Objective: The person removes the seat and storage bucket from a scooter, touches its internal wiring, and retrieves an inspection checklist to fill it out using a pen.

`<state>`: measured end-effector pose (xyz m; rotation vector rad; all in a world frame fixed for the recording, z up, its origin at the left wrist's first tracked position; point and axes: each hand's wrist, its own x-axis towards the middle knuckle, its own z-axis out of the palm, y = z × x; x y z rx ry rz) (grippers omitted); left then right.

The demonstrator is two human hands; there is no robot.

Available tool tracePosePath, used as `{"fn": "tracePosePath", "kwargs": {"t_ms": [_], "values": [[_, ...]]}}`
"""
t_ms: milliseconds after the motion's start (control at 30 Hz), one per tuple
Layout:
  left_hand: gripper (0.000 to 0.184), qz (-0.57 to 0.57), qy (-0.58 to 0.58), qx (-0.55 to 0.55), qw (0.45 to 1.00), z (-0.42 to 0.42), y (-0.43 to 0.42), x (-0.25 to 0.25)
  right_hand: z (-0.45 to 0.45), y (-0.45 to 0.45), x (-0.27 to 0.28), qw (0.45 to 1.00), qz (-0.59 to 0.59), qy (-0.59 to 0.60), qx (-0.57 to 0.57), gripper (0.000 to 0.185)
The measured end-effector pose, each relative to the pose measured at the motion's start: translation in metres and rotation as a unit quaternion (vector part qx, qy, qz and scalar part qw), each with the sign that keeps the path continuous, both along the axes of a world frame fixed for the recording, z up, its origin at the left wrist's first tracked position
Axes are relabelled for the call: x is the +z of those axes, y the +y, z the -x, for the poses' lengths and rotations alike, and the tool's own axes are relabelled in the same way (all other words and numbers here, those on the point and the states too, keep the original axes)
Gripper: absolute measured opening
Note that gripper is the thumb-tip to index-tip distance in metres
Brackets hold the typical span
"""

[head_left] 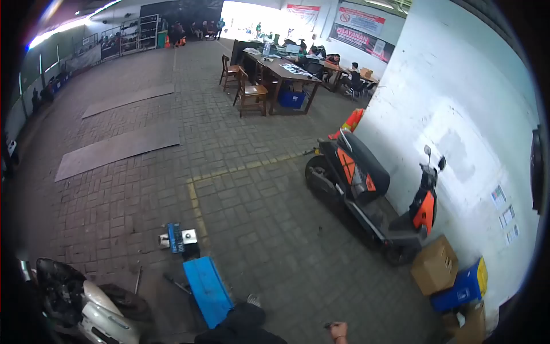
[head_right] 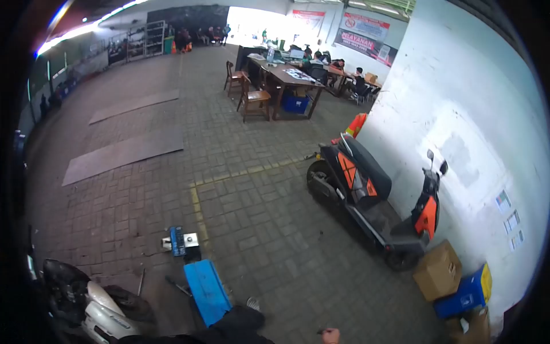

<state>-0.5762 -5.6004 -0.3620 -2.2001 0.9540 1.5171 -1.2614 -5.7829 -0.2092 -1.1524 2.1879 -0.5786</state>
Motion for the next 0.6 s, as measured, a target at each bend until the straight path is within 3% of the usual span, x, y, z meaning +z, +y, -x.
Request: {"fn": "tracePosePath", "kwargs": {"t_ms": [67,133,167,200,233,333,400,500,533,567,600], "values": [[0.042,0.103,0.036,-0.06,0.992,0.028,-0.096,-0.008,-0.024,-0.039,-0.013,0.989,-0.067,-0.085,-0.097,0.019],[0.043,0.326,0.123,-0.113,0.93,0.054,-0.215,-0.021,-0.014,-0.087,-0.046,0.983,-0.138,-0.107,-0.062,0.02],[0.043,0.228,0.056,-0.065,0.97,0.067,-0.294,0.021,-0.019,-0.107,-0.062,0.974,-0.196,-0.113,-0.028,0.022],[0.042,0.313,0.052,-0.055,0.947,0.078,-0.373,0.054,-0.035,-0.134,-0.04,0.962,-0.225,-0.145,-0.05,0.022],[0.04,0.415,0.083,0.029,0.905,0.093,-0.442,0.108,-0.049,-0.166,-0.008,0.95,-0.249,-0.176,-0.072,0.022],[0.031,0.512,0.118,0.009,0.851,0.101,-0.624,0.204,-0.046,-0.281,-0.024,0.916,-0.398,-0.04,-0.011,0.028],[0.03,0.534,0.108,0.011,0.838,0.089,-0.715,0.224,-0.04,-0.365,-0.072,0.909,-0.416,-0.036,0.018,0.033],[0.029,0.564,0.06,0.041,0.823,0.052,-0.82,0.21,-0.039,-0.519,-0.215,0.902,-0.424,0.03,0.07,0.039],[0.03,0.553,0.033,0.058,0.83,0.037,-0.841,0.188,-0.069,-0.585,-0.15,0.917,-0.383,0.047,0.104,0.039],[0.033,0.52,-0.012,0.087,0.849,0.02,-0.863,0.146,-0.123,-0.659,-0.03,0.928,-0.341,0.066,0.137,0.04],[0.035,0.467,-0.067,0.11,0.875,-0.003,-0.852,0.114,-0.122,-0.703,-0.095,0.942,-0.276,0.115,0.154,0.039]]}}
